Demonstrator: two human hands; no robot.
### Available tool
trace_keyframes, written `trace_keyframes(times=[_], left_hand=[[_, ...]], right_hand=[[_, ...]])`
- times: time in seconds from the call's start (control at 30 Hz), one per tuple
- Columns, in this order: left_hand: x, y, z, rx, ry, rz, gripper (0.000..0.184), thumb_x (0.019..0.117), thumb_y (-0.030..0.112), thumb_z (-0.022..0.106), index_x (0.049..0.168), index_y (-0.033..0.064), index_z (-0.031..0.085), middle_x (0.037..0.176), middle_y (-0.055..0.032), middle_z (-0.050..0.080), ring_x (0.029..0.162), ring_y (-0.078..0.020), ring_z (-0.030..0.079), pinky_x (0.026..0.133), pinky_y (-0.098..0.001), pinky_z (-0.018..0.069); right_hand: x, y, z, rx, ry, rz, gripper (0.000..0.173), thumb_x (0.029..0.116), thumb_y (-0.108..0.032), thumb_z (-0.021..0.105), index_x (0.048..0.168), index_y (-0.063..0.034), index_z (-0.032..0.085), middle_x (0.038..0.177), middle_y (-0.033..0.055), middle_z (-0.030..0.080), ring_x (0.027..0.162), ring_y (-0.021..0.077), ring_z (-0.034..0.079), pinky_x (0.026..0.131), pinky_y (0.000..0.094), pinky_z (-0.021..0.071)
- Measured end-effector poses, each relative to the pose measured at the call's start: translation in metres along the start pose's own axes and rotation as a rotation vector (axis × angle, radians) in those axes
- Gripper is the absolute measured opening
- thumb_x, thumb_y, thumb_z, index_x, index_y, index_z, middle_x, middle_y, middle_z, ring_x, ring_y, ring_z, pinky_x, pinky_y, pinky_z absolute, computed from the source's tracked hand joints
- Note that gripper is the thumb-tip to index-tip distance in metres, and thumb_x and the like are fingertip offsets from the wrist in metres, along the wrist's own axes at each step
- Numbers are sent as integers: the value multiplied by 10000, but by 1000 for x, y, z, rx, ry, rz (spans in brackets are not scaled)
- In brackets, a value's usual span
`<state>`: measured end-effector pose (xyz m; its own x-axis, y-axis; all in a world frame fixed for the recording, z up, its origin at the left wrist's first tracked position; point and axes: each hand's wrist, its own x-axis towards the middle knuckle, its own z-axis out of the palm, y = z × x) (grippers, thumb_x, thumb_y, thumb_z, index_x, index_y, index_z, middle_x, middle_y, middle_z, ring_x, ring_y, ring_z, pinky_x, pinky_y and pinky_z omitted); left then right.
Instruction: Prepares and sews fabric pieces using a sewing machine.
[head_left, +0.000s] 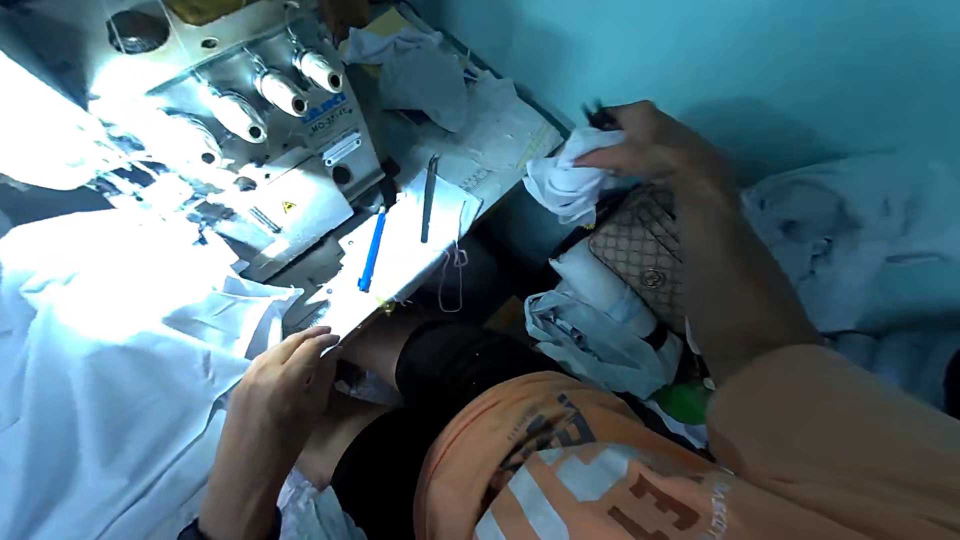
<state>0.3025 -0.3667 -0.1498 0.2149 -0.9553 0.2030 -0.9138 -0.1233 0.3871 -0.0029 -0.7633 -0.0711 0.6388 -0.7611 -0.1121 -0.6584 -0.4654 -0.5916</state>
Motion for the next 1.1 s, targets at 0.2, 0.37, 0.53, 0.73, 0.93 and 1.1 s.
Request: trace_keyframes(times=[0.2, 0.37, 0.53, 0.73, 0.93, 1.1], left_hand=[[0, 4, -29, 9, 50, -86, 370, 1049, 303, 510, 1132, 27, 743, 1182, -157, 733, 1071, -329, 717, 888, -557, 556], [1, 7, -29, 1, 72, -85, 351, 1044, 294, 514, 1111, 43, 751, 1116, -147, 749, 989, -303, 735, 828, -526, 571], [2, 6, -18, -13, 35, -44, 337, 1043, 306, 504, 1107, 87, 751, 1084, -102, 758, 968, -261, 741, 828, -484, 587], [2, 8, -14, 13, -3, -37, 327, 1027, 298, 504, 1090, 96, 754, 1036, -91, 762, 905, -266, 746, 771, -484, 595], [3, 8, -9, 25, -58, -33, 308, 1028, 300, 516, 1079, 112, 755, 1025, -69, 762, 902, -247, 747, 772, -460, 598], [5, 13, -5, -7, -94, -45, 244, 1011, 229, 565, 1060, 84, 755, 1016, -87, 761, 912, -258, 747, 801, -467, 600]], right_hand=[[-9, 9, 7, -2, -6, -22, 314, 887, -91, 766, 1106, 78, 619, 931, 219, 639, 804, 293, 616, 750, 512, 515], [-31, -29, -9, 297, 2, -31, 254, 874, -87, 741, 1094, -41, 624, 812, -38, 618, 602, -32, 537, 553, 147, 471], [-29, -46, -13, 526, -6, -144, 156, 909, -106, 689, 1045, -145, 621, 791, -130, 682, 613, -58, 611, 533, 121, 509], [-14, -77, -1, 633, -101, -370, 196, 838, -86, 739, 969, -189, 637, 778, -148, 693, 615, -46, 625, 539, 147, 538], [24, -101, -23, 374, -124, -459, 199, 815, -58, 745, 970, -131, 643, 790, -130, 653, 637, -64, 593, 579, 136, 525], [55, -123, -66, -37, -301, -514, 180, 818, 88, 673, 908, -67, 695, 762, -41, 643, 657, -2, 589, 652, 193, 535]])
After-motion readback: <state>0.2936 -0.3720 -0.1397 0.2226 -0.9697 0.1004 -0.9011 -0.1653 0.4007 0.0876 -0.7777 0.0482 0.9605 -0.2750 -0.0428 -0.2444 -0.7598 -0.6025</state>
